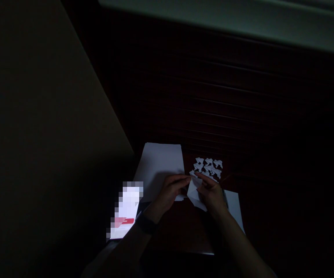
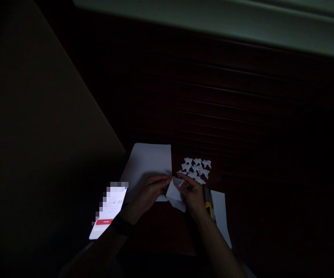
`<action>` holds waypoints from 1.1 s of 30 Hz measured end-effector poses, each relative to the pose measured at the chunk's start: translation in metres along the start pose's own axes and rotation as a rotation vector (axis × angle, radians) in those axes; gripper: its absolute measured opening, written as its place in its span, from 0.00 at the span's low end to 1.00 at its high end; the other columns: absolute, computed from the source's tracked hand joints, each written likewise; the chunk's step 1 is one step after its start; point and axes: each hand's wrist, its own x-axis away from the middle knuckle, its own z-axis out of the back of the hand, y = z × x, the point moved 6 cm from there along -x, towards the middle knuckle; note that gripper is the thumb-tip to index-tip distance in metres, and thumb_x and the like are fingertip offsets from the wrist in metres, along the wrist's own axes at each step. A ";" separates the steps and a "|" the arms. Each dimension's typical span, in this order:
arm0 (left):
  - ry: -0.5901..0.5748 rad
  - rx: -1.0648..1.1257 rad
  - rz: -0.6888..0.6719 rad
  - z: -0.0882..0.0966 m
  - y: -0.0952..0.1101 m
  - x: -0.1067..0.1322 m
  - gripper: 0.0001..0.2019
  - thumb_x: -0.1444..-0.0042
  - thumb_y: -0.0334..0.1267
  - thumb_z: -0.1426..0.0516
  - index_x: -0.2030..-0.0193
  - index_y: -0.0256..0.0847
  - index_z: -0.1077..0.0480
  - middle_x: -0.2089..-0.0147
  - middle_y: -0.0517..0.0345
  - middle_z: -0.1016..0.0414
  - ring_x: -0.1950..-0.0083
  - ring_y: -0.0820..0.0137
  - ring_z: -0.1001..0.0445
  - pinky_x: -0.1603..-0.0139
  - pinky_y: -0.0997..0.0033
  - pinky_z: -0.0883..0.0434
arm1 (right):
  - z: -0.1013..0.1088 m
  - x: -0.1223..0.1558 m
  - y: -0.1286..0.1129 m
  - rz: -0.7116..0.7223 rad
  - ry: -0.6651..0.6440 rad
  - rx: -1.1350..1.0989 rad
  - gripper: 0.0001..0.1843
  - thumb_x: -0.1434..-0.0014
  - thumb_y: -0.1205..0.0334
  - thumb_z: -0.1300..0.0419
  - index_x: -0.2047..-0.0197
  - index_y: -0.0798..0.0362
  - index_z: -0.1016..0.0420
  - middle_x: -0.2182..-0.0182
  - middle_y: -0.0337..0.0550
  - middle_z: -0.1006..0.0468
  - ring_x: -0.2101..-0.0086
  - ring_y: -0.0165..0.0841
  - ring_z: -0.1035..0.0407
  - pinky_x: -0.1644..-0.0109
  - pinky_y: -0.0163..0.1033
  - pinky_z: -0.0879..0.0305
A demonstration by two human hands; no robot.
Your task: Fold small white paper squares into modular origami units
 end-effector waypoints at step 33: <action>0.048 -0.391 -0.189 0.011 0.007 -0.007 0.12 0.49 0.43 0.43 0.63 0.38 0.24 0.63 0.53 0.23 0.61 0.65 0.27 0.59 0.69 0.32 | -0.009 0.020 -0.032 0.565 -0.056 0.835 0.28 0.48 0.76 0.51 0.50 0.40 0.29 0.52 0.38 0.27 0.54 0.35 0.32 0.53 0.42 0.34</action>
